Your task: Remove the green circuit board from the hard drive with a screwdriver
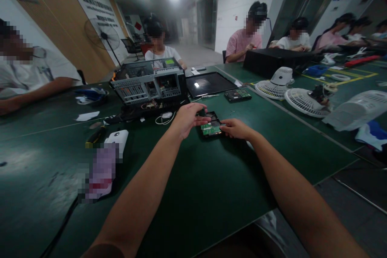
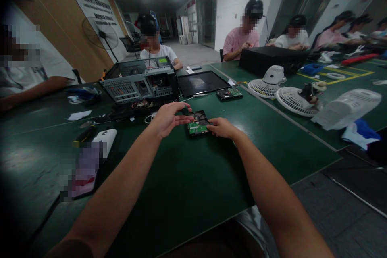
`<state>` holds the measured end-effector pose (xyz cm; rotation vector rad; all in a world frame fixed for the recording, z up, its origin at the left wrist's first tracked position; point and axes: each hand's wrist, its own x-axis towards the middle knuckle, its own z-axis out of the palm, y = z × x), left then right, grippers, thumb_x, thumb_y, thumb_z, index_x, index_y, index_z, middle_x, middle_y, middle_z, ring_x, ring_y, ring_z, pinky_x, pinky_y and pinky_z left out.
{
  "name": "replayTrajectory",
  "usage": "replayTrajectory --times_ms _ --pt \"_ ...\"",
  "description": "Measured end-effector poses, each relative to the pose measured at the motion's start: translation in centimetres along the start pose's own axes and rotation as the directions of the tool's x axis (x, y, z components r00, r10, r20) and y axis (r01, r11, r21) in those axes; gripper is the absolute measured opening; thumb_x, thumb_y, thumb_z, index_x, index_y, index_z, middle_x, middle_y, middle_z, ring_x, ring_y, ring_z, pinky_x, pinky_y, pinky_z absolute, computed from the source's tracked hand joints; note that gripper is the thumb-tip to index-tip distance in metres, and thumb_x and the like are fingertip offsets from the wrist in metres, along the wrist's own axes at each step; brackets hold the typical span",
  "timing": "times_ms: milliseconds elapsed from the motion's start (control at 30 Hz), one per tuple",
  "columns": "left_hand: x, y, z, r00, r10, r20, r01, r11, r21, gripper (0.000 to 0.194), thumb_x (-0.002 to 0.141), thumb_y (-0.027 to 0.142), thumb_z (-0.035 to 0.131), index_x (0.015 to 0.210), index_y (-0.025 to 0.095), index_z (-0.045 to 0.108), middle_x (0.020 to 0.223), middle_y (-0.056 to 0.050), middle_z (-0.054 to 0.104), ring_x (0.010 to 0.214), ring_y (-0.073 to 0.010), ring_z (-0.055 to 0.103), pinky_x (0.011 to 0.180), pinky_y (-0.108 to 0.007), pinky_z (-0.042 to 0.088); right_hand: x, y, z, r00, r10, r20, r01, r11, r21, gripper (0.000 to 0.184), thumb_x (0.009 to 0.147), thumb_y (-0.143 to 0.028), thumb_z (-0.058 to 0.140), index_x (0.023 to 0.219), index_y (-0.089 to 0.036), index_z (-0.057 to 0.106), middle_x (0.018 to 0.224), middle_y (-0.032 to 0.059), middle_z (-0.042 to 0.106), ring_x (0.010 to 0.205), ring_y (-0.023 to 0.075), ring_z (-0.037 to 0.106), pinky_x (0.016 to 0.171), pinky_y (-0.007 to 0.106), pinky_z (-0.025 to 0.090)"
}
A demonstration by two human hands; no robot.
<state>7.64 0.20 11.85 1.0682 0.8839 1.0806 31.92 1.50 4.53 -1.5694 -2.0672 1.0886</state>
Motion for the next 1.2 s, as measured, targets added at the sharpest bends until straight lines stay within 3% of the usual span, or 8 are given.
replayTrajectory --times_ms 367,567,833,967,1200 --pt "-0.21 0.11 0.19 1.0 0.02 -0.008 -0.019 0.997 0.079 0.02 0.088 0.029 0.068 0.102 0.015 0.073 0.107 -0.014 0.072 0.068 -0.017 0.071 0.063 -0.029 0.053 0.14 0.23 0.06 1.0 0.01 -0.004 -0.01 1.0 0.002 0.04 0.097 -0.041 0.054 0.128 -0.019 0.063 0.077 0.0028 0.066 0.058 0.0115 0.056 0.055 0.022 0.042" --pt "-0.31 0.27 0.17 1.0 -0.006 -0.013 0.006 1.0 0.027 0.016 0.089 0.026 0.066 0.102 0.016 0.068 0.109 -0.013 0.072 0.072 -0.02 0.074 0.066 -0.033 0.057 0.26 0.46 0.16 1.0 -0.029 0.003 0.029 1.0 0.003 0.038 0.097 -0.041 0.053 0.124 -0.018 0.065 0.075 0.0025 0.066 0.057 0.0115 0.056 0.053 0.021 0.041" --pt "-0.13 -0.13 0.23 0.997 -0.007 0.083 0.013 0.997 -0.072 0.012 0.088 0.022 0.068 0.097 0.015 0.068 0.105 -0.013 0.072 0.08 -0.0218 0.074 0.078 -0.038 0.06 0.32 0.59 0.13 0.999 -0.034 0.0 0.034 0.999 0.0 0.038 0.097 -0.042 0.053 0.123 -0.018 0.066 0.075 0.0025 0.066 0.057 0.0113 0.056 0.053 0.021 0.042" --pt "-0.07 -0.14 0.24 0.998 -0.01 0.064 0.014 0.998 -0.068 0.014 0.088 0.021 0.063 0.099 0.014 0.068 0.105 -0.014 0.072 0.08 -0.0234 0.074 0.078 -0.039 0.06 0.45 0.74 0.13 0.999 -0.031 0.009 0.031 1.0 -0.003 0.038 0.097 -0.043 0.053 0.123 -0.019 0.065 0.075 0.0024 0.066 0.057 0.0113 0.057 0.052 0.021 0.042" --pt "0.08 -0.12 0.41 0.998 -0.026 0.052 0.029 0.998 -0.05 0.021 0.091 0.032 0.059 0.095 0.013 0.068 0.107 -0.015 0.072 0.08 -0.0257 0.074 0.074 -0.038 0.06 0.44 0.84 0.03 0.999 -0.043 0.008 0.043 0.999 0.007 0.037 0.097 -0.041 0.053 0.124 -0.018 0.064 0.075 0.002 0.065 0.057 0.0112 0.057 0.053 0.021 0.042"
